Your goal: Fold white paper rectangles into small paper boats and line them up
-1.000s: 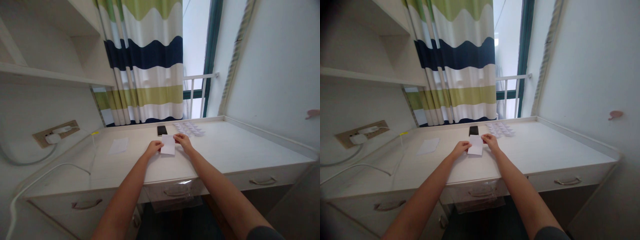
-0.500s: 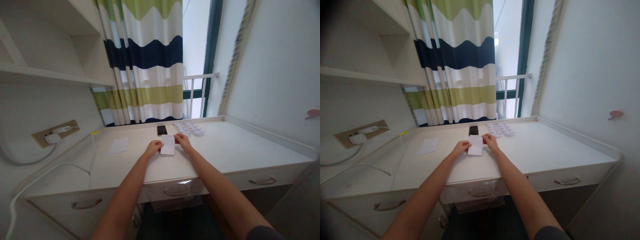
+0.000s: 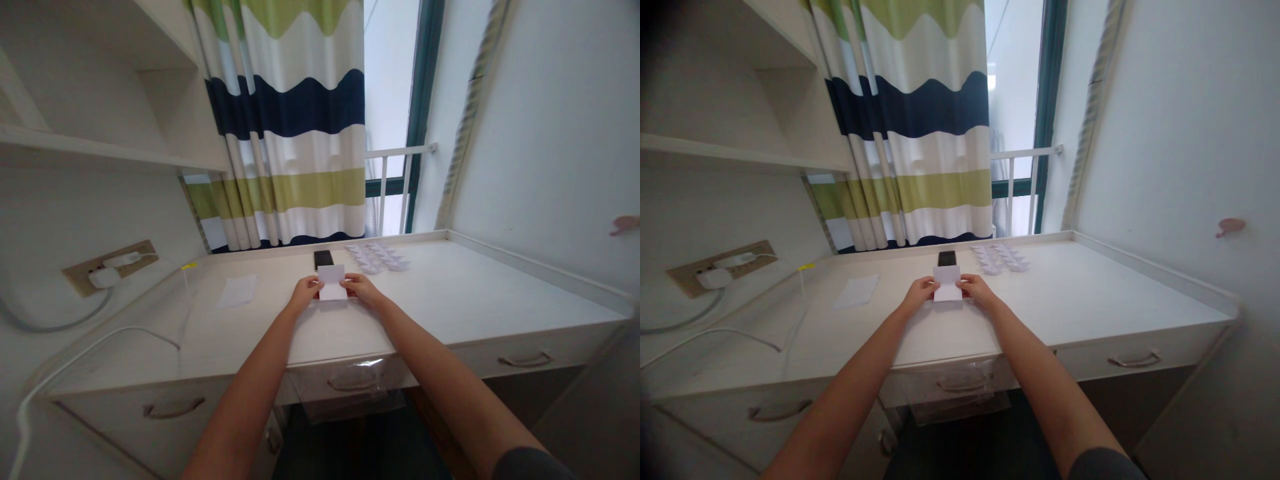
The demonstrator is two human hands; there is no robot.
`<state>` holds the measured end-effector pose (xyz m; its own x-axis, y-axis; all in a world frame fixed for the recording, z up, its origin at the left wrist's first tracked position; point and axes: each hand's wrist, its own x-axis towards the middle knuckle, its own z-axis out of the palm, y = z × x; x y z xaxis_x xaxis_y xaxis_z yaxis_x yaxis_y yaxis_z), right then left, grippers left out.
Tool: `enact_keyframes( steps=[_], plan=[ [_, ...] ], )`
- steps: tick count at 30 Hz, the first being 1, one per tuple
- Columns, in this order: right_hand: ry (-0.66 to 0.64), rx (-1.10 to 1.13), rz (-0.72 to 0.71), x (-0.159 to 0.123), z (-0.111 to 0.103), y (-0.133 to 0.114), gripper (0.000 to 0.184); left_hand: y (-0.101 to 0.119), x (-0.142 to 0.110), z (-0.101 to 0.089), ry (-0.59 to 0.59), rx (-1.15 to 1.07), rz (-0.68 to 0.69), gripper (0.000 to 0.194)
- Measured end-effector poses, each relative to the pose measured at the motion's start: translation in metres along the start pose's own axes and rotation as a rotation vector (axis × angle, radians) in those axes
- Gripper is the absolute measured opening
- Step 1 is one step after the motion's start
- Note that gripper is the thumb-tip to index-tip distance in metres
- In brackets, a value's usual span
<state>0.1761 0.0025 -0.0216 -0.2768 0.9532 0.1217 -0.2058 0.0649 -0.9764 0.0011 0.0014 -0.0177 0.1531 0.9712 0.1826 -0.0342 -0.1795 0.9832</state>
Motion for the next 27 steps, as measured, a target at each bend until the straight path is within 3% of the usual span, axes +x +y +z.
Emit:
enact_keyframes(
  steps=[7, 12, 18, 27],
  plan=[
    [-0.005, 0.049, -0.056, 0.002, -0.002, -0.001, 0.020, 0.008, -0.006, 0.004, -0.052, -0.212, -0.018, 0.035],
    [-0.017, 0.052, -0.086, 0.003, -0.004, 0.000, 0.019, 0.010, -0.007, 0.002, -0.102, -0.236, -0.019, 0.024],
    [-0.009, -0.003, -0.108, 0.002, -0.005, 0.001, 0.017, 0.009, -0.006, 0.000, -0.042, -0.207, -0.009, 0.010],
    [-0.021, -0.039, -0.107, -0.006, 0.004, -0.008, 0.019, 0.011, -0.012, 0.005, -0.116, -0.029, -0.061, 0.033]
  ],
)
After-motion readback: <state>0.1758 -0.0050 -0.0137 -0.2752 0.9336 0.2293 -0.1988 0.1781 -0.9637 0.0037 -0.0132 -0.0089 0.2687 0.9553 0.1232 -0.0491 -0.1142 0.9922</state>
